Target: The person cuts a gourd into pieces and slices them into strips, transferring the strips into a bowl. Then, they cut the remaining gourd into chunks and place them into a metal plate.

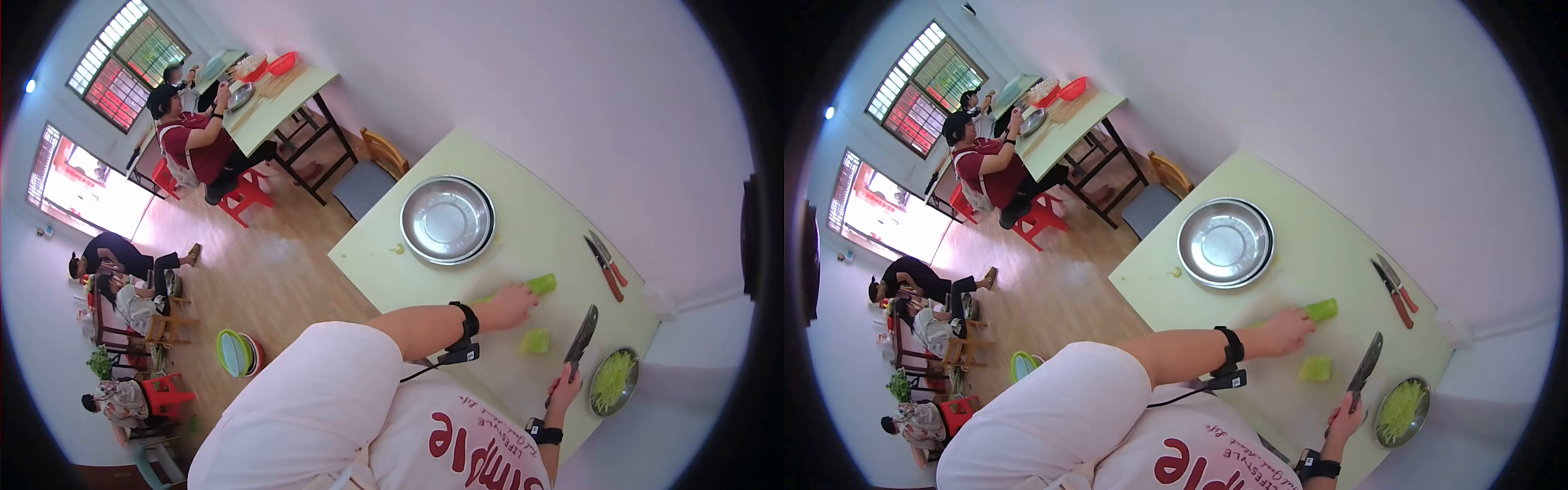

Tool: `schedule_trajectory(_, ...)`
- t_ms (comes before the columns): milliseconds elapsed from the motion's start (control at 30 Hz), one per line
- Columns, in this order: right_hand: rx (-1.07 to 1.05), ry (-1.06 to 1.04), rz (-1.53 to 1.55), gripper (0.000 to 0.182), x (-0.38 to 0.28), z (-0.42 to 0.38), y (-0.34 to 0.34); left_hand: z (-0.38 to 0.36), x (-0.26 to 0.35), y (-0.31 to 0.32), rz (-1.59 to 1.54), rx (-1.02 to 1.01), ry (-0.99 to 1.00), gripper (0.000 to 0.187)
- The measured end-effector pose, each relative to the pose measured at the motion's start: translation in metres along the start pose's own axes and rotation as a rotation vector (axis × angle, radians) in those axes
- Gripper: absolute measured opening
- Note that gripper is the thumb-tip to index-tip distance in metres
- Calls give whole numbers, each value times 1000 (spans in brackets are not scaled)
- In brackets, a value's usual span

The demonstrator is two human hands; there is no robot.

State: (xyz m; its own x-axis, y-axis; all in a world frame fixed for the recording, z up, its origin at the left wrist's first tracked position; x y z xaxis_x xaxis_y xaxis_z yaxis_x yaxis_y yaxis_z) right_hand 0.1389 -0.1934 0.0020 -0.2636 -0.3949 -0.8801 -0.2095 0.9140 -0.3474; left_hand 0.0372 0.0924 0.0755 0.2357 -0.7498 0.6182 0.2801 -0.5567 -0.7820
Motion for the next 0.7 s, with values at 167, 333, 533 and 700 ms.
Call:
schedule_trajectory(167, 42, 45, 7, 27, -9, -7, -6, -13, -6, 2, -31, 102, 5, 30)
schedule_trajectory(333, 34, 91, -87, 29, -10, -11, -12, -21, 8, 31, -207, 105, 88, 35)
schedule_trajectory(533, 17, 129, -108, 31, -30, -27, -8, -47, 33, 62, -175, 136, 88, 77)
schedule_trajectory(700, -70, 90, -19, 26, -40, -34, -1, -55, 37, 75, -3, 219, 53, 89)
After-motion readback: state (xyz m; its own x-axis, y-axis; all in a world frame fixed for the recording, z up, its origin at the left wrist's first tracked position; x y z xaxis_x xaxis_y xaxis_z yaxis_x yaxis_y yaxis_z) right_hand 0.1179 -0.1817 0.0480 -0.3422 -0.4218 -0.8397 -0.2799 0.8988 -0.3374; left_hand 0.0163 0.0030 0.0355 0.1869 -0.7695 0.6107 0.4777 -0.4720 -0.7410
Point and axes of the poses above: each hand's wrist, its own z-axis towards the middle knuckle, its own y-axis out of the palm, x = y × z, the point moved 6 cm from there along z, towards the middle knuckle, and after that the axes turned 12 degrees about x, right-handed, at the moved point
